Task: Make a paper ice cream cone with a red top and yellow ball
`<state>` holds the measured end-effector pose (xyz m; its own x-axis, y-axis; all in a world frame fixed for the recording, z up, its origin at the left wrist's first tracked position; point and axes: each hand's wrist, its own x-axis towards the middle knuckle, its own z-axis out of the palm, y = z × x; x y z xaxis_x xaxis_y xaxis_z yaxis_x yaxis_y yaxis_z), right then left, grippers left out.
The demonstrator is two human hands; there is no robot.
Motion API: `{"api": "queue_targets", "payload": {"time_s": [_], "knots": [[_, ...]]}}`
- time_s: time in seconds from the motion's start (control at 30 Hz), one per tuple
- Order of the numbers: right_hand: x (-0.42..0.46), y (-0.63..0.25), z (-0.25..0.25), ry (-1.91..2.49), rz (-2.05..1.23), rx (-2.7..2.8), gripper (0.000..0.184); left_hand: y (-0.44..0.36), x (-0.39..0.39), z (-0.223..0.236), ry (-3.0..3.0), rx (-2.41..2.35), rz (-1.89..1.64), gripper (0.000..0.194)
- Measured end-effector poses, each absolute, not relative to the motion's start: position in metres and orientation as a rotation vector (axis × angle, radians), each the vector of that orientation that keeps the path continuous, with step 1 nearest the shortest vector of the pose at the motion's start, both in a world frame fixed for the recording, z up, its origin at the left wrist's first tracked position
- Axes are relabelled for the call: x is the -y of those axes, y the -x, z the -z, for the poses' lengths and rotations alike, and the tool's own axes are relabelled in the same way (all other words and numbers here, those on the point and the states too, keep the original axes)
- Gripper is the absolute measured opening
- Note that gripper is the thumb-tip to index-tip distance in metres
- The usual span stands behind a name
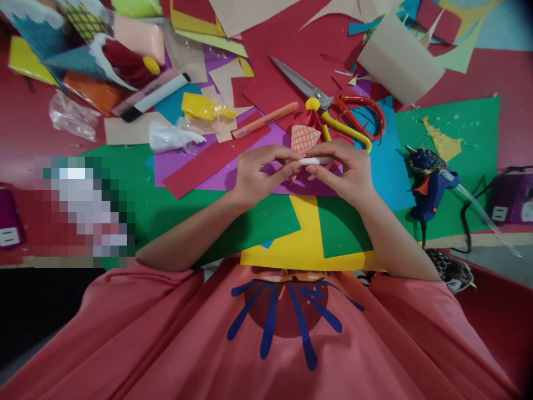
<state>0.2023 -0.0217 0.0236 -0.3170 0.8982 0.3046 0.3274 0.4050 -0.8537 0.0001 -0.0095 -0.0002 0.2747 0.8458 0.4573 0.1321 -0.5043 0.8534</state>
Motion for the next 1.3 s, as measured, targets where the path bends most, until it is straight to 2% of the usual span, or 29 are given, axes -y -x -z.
{"api": "queue_targets", "payload": {"time_s": [0.17, 0.37, 0.57, 0.7, 0.87, 1.07, 1.17, 1.3], "knots": [[0.023, -0.200, -0.023, 1.048, -0.885, 1.734, 0.017, 0.002, 0.008, 0.005, -1.746, -0.890, -1.228, 0.037], [0.017, -0.204, -0.014, 1.180, -0.975, 1.546, 0.036, 0.002, -0.006, 0.015, -1.873, -1.040, -1.344, 0.024], [0.011, -0.202, -0.008, 1.066, -1.079, 1.459, 0.025, 0.002, -0.010, 0.035, -1.995, -1.040, -1.069, 0.066], [0.011, -0.200, -0.007, 1.037, -1.129, 1.457, 0.030, 0.000, -0.007, 0.028, -2.106, -1.019, -1.017, 0.060], [0.013, -0.200, -0.008, 1.048, -1.158, 1.487, 0.036, -0.001, -0.005, 0.022, -1.948, -0.965, -1.049, 0.060], [0.014, -0.203, -0.012, 0.984, -0.987, 1.450, 0.027, -0.006, -0.004, 0.019, -1.430, -0.829, -1.116, 0.058], [0.014, -0.203, -0.017, 0.953, -0.954, 1.312, 0.024, -0.010, -0.001, 0.003, -1.097, -0.790, -0.996, 0.055], [0.020, -0.204, -0.020, 1.048, -0.872, 1.326, 0.030, -0.012, 0.001, -0.015, -0.885, -0.738, -0.791, 0.058]]}}
